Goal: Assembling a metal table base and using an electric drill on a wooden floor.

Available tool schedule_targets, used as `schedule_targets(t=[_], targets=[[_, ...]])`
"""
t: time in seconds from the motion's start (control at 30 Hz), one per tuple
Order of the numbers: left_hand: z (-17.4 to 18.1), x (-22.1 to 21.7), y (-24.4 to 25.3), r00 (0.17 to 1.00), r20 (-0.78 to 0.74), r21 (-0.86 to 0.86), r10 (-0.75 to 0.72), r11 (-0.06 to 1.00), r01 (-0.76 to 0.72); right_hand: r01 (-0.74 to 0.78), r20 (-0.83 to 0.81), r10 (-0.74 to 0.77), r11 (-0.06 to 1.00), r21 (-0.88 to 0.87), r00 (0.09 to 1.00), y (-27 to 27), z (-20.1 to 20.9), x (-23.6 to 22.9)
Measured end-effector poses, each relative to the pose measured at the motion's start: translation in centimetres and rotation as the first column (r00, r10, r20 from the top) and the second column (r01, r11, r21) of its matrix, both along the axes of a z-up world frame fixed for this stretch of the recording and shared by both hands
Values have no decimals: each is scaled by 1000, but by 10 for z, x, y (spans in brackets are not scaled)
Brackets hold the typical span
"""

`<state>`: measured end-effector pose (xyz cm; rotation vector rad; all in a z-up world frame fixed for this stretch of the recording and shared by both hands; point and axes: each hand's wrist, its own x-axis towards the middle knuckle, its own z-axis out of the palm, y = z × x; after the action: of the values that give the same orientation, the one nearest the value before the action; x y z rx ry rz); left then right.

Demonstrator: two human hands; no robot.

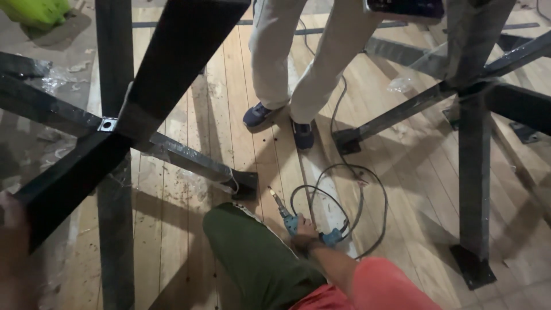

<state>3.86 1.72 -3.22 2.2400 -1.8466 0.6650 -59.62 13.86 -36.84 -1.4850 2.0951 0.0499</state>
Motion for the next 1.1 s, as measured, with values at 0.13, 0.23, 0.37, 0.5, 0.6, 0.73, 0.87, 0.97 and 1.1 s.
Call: schedule_targets(t=[0.13, 0.23, 0.37, 0.5, 0.6, 0.73, 0.87, 0.97, 1.1], targets=[[-43, 43, -8, 940, 312, 219, 138, 952, -212, 17, -34, -14, 996, 85, 999, -5, 22, 6], [-47, 49, -21, 900, 430, 107, 76, 985, -134, 54, -18, -52, 992, 113, 998, -4, 27, 7], [-17, 20, -30, 926, -235, 30, 296, 954, -297, 31, -26, -28, 995, 94, 999, -5, 13, 5], [-11, 13, -31, 919, -224, 54, 324, 946, -320, 52, -58, -46, 994, 95, 997, -4, 6, 5], [10, -9, -18, 974, -36, 101, 224, 970, -220, 54, -43, -51, 995, 83, 998, -3, 23, 8], [14, -7, -16, 948, 264, 223, 176, 945, -238, 38, -27, -36, 998, 57, 999, -2, 17, 7], [-3, 6, -16, 910, 359, 311, 209, 892, -327, 19, -51, -18, 1000, 13, 999, -2, -1, 3], [-48, 44, -32, 947, 274, 270, 169, 931, -244, 21, -52, -20, 1000, 10, 998, 0, 14, 6], [-8, 13, -30, 948, -159, 64, 275, 961, -269, 35, -3, -35, 998, 51, 999, -2, 31, 8]])
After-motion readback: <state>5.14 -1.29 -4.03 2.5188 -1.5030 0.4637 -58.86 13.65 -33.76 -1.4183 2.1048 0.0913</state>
